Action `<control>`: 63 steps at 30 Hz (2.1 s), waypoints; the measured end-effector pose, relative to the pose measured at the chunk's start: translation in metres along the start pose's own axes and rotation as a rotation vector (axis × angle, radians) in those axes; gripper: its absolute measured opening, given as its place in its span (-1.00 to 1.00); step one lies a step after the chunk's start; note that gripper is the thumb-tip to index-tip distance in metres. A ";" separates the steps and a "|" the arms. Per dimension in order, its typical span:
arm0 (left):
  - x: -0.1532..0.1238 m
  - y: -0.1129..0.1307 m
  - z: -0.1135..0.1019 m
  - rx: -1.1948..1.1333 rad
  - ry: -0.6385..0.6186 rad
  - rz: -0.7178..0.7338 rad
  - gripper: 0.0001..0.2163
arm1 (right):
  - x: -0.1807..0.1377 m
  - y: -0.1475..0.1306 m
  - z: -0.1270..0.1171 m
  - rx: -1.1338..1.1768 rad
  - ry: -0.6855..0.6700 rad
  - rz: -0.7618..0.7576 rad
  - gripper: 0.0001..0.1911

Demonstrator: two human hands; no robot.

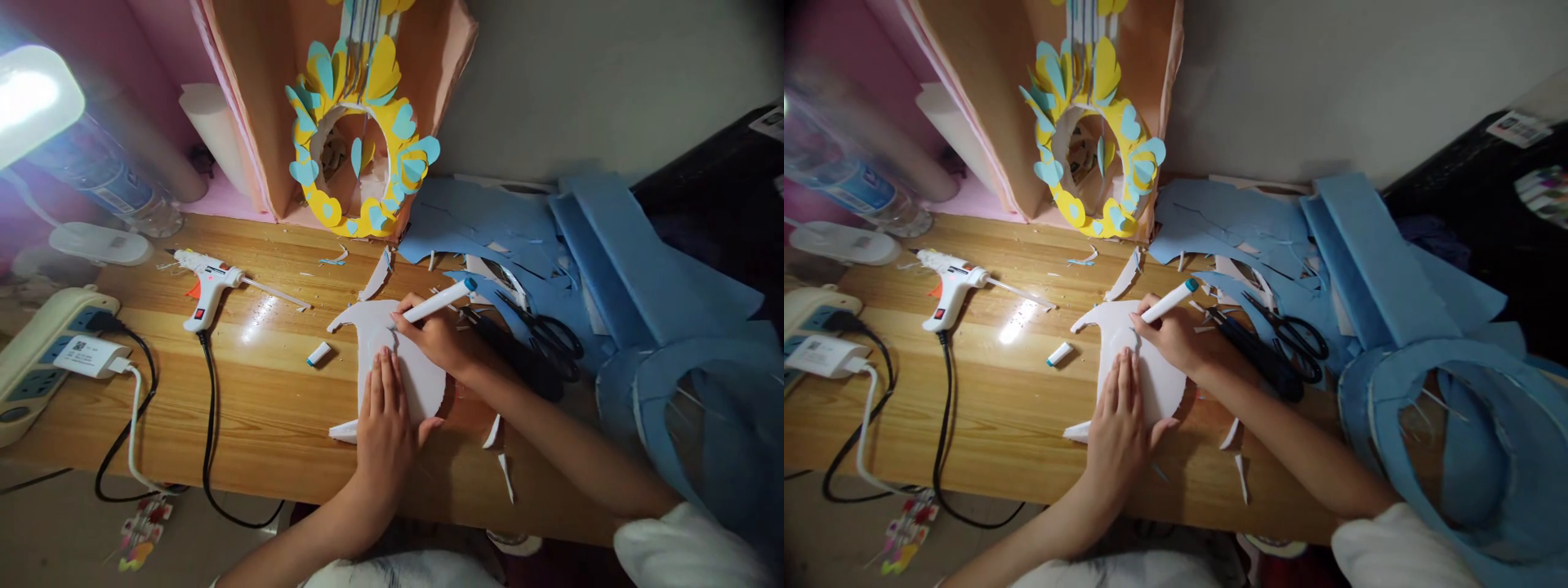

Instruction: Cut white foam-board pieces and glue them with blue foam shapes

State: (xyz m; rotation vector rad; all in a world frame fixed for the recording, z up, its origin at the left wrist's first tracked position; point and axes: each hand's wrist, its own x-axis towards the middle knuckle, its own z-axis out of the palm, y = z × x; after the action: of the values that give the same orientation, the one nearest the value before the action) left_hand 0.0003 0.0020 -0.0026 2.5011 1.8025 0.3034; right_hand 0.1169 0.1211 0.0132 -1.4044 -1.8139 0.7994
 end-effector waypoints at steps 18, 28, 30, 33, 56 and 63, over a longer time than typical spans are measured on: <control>0.000 0.000 0.000 -0.010 0.003 0.006 -0.16 | -0.034 0.006 -0.007 -0.001 -0.068 0.085 -0.83; 0.014 -0.030 -0.030 -0.094 -0.251 0.195 -0.54 | -0.036 0.008 -0.006 0.058 -0.059 0.066 -0.83; 0.024 -0.044 -0.041 -0.111 -0.340 0.252 -0.56 | -0.036 0.005 -0.008 0.032 -0.067 0.060 -0.84; 0.037 -0.061 -0.054 -0.185 -0.427 0.212 -0.53 | -0.035 0.001 -0.011 -0.019 -0.066 0.041 -0.84; 0.041 -0.064 -0.056 -0.070 -0.400 0.263 -0.37 | -0.079 -0.016 -0.011 -0.130 -0.185 -0.143 -0.75; 0.043 -0.062 -0.058 -0.061 -0.412 0.279 -0.35 | -0.107 0.000 0.002 -0.057 -0.205 -0.244 -0.72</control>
State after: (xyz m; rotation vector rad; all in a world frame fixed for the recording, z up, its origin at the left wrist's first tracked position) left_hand -0.0554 0.0577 0.0509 2.5319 1.2766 -0.1414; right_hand 0.1330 0.0170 -0.0045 -1.1390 -2.1311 0.7916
